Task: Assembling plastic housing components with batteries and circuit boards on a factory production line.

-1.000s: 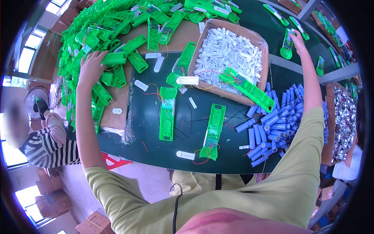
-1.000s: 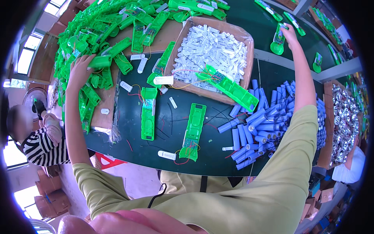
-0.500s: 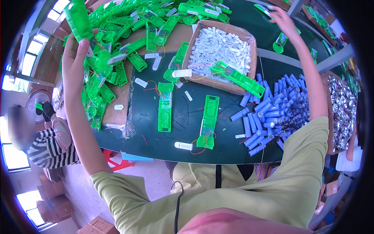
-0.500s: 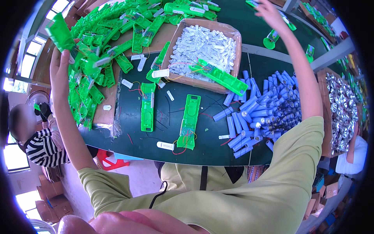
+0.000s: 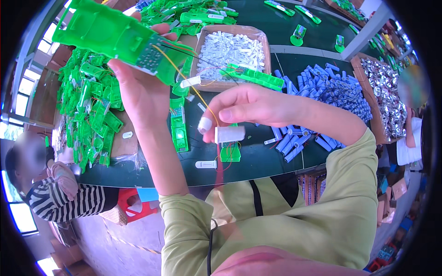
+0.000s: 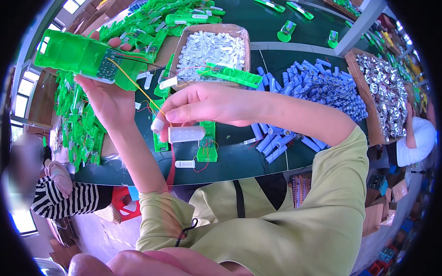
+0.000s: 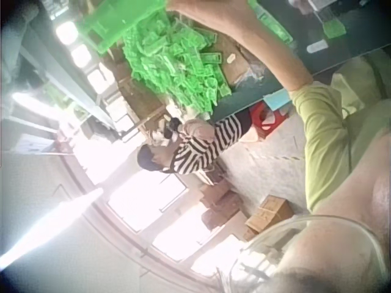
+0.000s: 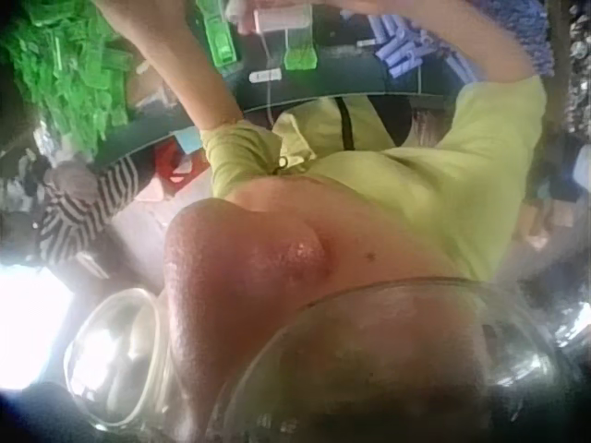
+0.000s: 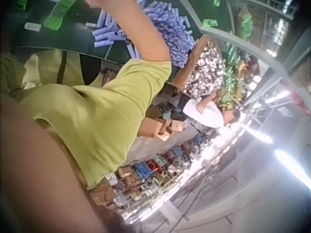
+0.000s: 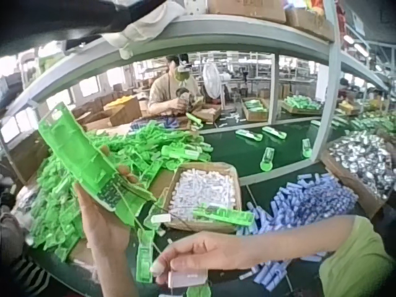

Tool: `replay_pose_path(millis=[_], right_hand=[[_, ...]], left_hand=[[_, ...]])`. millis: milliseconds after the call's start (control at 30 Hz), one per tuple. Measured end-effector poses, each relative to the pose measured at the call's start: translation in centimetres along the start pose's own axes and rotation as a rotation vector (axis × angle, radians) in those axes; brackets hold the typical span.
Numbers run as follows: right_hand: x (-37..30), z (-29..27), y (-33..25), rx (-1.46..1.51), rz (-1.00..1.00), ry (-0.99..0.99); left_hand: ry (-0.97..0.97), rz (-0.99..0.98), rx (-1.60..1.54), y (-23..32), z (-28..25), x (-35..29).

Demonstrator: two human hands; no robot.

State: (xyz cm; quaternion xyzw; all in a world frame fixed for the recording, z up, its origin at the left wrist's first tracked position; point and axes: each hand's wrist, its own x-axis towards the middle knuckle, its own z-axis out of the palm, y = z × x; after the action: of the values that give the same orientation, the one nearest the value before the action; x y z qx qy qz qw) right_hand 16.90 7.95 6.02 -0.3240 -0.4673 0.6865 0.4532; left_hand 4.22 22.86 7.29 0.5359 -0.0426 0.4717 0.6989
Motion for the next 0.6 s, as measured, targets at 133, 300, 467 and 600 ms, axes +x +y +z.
replay_pose_path(millis=[133, 300, 467, 600], right_hand=[[-0.2, 0.2, 0.5, -0.035, -0.044, 0.03], [-1.5, 0.9, -1.4, -0.342, -0.073, 0.254], [-1.6, 0.7, -2.1, -0.494, -0.13, 0.373], [-0.9, 0.5, -2.7, -0.691, -0.465, 0.568]], left_hand=[[0.028, 0.028, -0.062, -0.6, -0.5, 0.7], [0.05, 0.055, 0.004, 0.1, -2.1, 1.6], [0.106, 0.016, 0.064, -0.1, -2.1, 2.0], [0.135, -0.061, 0.087, -0.8, -1.9, 2.0]])
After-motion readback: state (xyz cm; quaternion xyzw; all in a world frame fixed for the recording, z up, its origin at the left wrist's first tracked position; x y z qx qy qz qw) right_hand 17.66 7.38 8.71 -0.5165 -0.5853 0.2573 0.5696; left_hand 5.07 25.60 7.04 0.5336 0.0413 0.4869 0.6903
